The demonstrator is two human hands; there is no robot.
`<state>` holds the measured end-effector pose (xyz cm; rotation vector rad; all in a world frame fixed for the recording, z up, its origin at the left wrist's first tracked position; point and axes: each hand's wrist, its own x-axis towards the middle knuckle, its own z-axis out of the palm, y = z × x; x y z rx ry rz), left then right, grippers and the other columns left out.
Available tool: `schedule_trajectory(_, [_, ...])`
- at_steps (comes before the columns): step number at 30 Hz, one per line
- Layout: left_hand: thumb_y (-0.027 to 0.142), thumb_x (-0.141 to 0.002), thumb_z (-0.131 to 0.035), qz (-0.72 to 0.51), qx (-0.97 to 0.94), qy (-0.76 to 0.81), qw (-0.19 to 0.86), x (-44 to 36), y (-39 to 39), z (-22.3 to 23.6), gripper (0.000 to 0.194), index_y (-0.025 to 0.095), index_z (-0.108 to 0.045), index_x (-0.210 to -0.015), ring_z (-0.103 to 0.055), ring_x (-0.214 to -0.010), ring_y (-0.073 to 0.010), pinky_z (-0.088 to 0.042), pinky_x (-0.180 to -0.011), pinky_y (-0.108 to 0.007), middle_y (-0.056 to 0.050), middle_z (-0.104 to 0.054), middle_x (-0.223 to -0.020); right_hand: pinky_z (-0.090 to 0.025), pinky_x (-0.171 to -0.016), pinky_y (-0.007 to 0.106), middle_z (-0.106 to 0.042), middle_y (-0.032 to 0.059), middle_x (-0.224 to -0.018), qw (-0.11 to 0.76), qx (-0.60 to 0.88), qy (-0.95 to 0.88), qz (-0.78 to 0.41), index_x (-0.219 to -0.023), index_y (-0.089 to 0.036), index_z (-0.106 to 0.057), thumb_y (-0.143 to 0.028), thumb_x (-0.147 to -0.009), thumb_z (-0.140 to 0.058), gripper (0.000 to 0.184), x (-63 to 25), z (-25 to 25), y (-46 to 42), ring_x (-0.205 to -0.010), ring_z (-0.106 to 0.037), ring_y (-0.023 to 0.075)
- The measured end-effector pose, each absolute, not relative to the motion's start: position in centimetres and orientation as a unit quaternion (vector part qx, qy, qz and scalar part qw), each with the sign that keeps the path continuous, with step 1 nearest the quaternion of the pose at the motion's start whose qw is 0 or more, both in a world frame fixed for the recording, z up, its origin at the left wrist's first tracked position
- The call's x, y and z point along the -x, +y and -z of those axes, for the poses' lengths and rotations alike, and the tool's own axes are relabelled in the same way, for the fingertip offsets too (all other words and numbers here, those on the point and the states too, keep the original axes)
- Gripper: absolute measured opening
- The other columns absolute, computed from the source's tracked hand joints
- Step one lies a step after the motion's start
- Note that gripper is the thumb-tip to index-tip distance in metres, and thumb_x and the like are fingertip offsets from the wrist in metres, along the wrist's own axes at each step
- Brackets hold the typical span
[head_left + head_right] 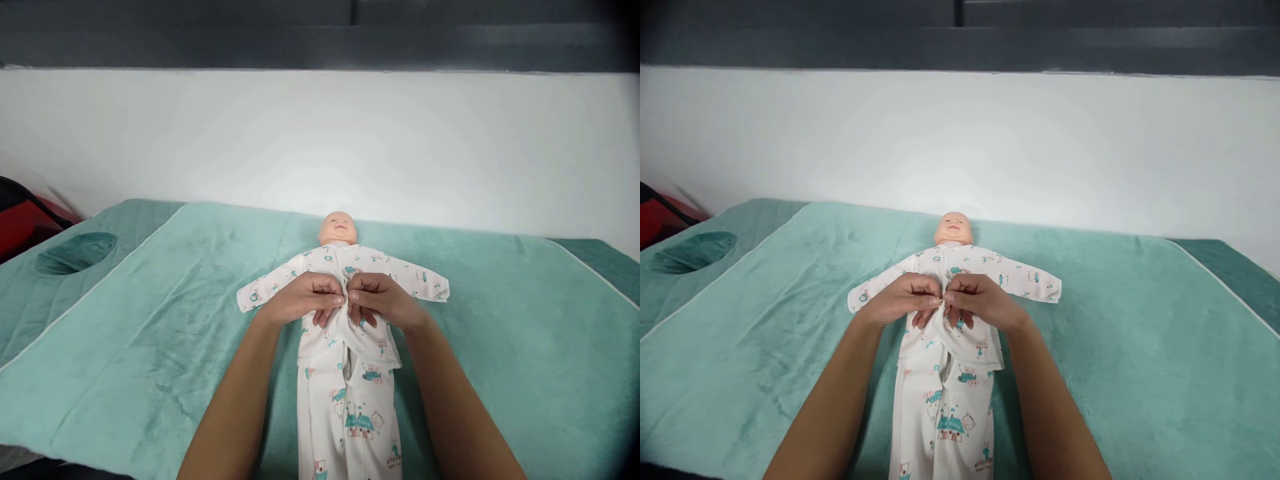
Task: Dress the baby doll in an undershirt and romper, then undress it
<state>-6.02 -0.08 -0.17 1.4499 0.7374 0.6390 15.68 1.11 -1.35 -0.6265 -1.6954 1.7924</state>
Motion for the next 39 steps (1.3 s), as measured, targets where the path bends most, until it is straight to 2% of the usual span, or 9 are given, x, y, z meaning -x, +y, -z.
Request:
schedule_trajectory(5, [0.041, -0.087, -0.065, -0.286, -0.630, 0.331, 0.642, 6.1, 0.0, 0.2, 0.030, 0.013, -0.059, -0.078, -0.055, -0.046, -0.0102, -0.043, -0.044, -0.021, 0.000, -0.060, -0.053, -0.039, -0.042, 0.019, -0.063, -0.0017, -0.065, 0.283, 0.246, -0.641, -0.670, -0.093, -0.020, -0.058, -0.038, -0.081, -0.073, 0.026, -15.7, 0.9, 0.9, -0.057, -0.059, 0.0125])
schedule_trajectory(12, [0.044, -0.086, -0.065, -0.319, -0.600, 0.342, 0.649, 6.3, 0.3, 0.7, 0.032, 0.014, -0.058, -0.078, -0.056, -0.044, -0.0100, -0.042, -0.042, -0.020, 0.003, -0.056, -0.052, -0.033, -0.055, 0.023, -0.045, -0.0059, -0.068, 0.361, 0.335, -0.711, -0.502, -0.085, -0.021, -0.056, -0.028, -0.079, -0.070, 0.016, -14.6, 1.0, 0.4, -0.059, -0.038, 0.0088])
schedule_trajectory(17, [0.046, -0.087, -0.064, -0.304, -0.603, 0.357, 0.645, 6.4, 0.3, 0.5, 0.034, 0.015, -0.057, -0.075, -0.055, -0.044, -0.0093, -0.042, -0.044, -0.021, 0.004, -0.053, -0.054, -0.031, -0.057, 0.024, -0.044, -0.0053, -0.071, 0.383, 0.343, -0.735, -0.442, -0.083, -0.021, -0.053, -0.028, -0.079, -0.068, 0.016, -14.1, 0.9, 0.2, -0.061, -0.035, 0.0095])
schedule_trajectory(23, [0.046, -0.094, -0.053, -0.254, -0.659, 0.362, 0.609, 6.4, 0.0, -0.2, 0.036, 0.016, -0.056, -0.075, -0.055, -0.047, -0.0091, -0.044, -0.051, -0.021, 0.001, -0.060, -0.053, -0.033, -0.056, 0.025, -0.045, -0.0057, -0.070, 0.371, 0.339, -0.712, -0.491, -0.082, -0.022, -0.053, -0.039, -0.077, -0.075, 0.028, -14.0, 0.8, 0.4, -0.060, -0.037, 0.0099])
schedule_trajectory(28, [0.047, -0.088, -0.062, -0.253, -0.656, 0.339, 0.625, 6.7, 0.2, -0.1, 0.035, 0.015, -0.057, -0.075, -0.056, -0.049, -0.0097, -0.044, -0.049, -0.021, 0.002, -0.059, -0.054, -0.033, -0.056, 0.025, -0.047, -0.0053, -0.072, 0.365, 0.340, -0.714, -0.492, -0.081, -0.021, -0.054, -0.043, -0.073, -0.079, 0.035, -14.0, 0.9, 0.5, -0.061, -0.037, 0.0097])
schedule_trajectory(34, [0.045, -0.090, -0.060, -0.252, -0.650, 0.340, 0.631, 6.7, 0.2, 0.1, 0.034, 0.014, -0.060, -0.075, -0.056, -0.048, -0.0098, -0.046, -0.050, -0.021, 0.001, -0.060, -0.053, -0.032, -0.055, 0.025, -0.048, -0.0051, -0.073, 0.353, 0.331, -0.717, -0.502, -0.082, -0.022, -0.055, -0.039, -0.072, -0.081, 0.033, -14.3, 1.3, 0.9, -0.061, -0.037, 0.0096])
schedule_trajectory(39, [0.044, -0.091, -0.058, -0.274, -0.650, 0.328, 0.628, 6.6, 0.3, 0.5, 0.034, 0.015, -0.059, -0.074, -0.056, -0.046, -0.0100, -0.044, -0.047, -0.021, 0.001, -0.059, -0.052, -0.037, -0.061, 0.026, -0.049, -0.0045, -0.081, 0.330, 0.311, -0.715, -0.532, -0.090, -0.024, -0.056, -0.033, -0.070, -0.084, 0.035, -14.8, 1.3, 1.0, -0.069, -0.043, 0.0110])
